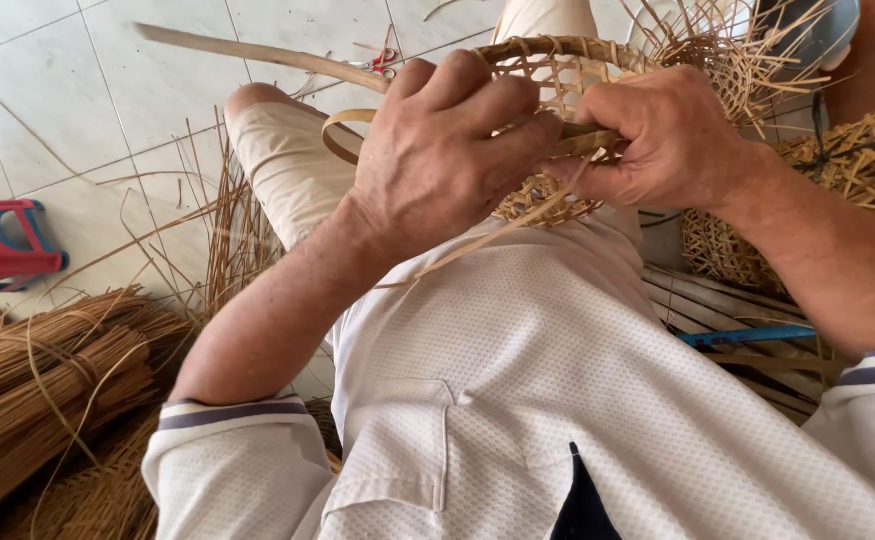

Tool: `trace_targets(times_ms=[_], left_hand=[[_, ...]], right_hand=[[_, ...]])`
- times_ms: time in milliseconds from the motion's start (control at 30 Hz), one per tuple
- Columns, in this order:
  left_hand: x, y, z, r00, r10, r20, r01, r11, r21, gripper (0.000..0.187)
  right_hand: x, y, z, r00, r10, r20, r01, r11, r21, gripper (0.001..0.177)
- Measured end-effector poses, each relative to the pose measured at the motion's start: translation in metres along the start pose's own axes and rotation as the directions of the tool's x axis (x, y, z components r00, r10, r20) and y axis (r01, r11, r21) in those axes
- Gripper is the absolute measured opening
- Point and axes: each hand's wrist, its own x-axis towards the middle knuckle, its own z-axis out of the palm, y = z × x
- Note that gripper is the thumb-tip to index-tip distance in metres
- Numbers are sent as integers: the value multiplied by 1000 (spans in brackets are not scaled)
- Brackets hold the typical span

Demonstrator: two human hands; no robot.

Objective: The person is weaving a rim onto a small basket using thin strips of bamboo or rattan, threading them through the existing weave to secure the edge.

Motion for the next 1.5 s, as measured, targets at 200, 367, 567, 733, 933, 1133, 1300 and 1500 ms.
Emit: trace_targets(times_ms=[200, 367, 567, 733, 933, 1133, 1300, 1500], left_hand=[[-1, 20, 13, 992, -78, 96, 77, 997, 14, 12], [-16, 28, 19, 978, -133, 161, 138, 990, -20, 24], [-45, 41, 4, 964, -201, 177, 181, 976, 123, 33], [-62, 47, 7, 927, -300, 224, 275, 952, 133, 41], [-66, 42, 7, 863, -411, 294, 420, 907, 33, 55], [-50, 33, -2, 887, -335, 319, 419, 874, -248, 60], [-47, 26, 4, 913, -232, 337, 311, 928, -206, 54], [-51, 27, 7, 918, -256, 304, 341, 899, -274, 41]], right_hand=[[-11, 6, 8, 999, -17, -30, 15, 998, -56, 40], [-25, 24, 30, 986, -142, -89, 125, 977, -173, 48], [-29, 15, 45, 972, -227, -54, 192, 910, -367, 54], [-32, 15, 49, 975, -221, -20, 193, 887, -419, 58], [-35, 11, 45, 982, -187, 26, 181, 887, -424, 64], [-35, 7, 41, 983, -185, 8, 173, 901, -397, 60], [-35, 3, 40, 986, -167, -29, 150, 938, -314, 59], [-36, -1, 34, 990, -139, -12, 129, 945, -299, 53]])
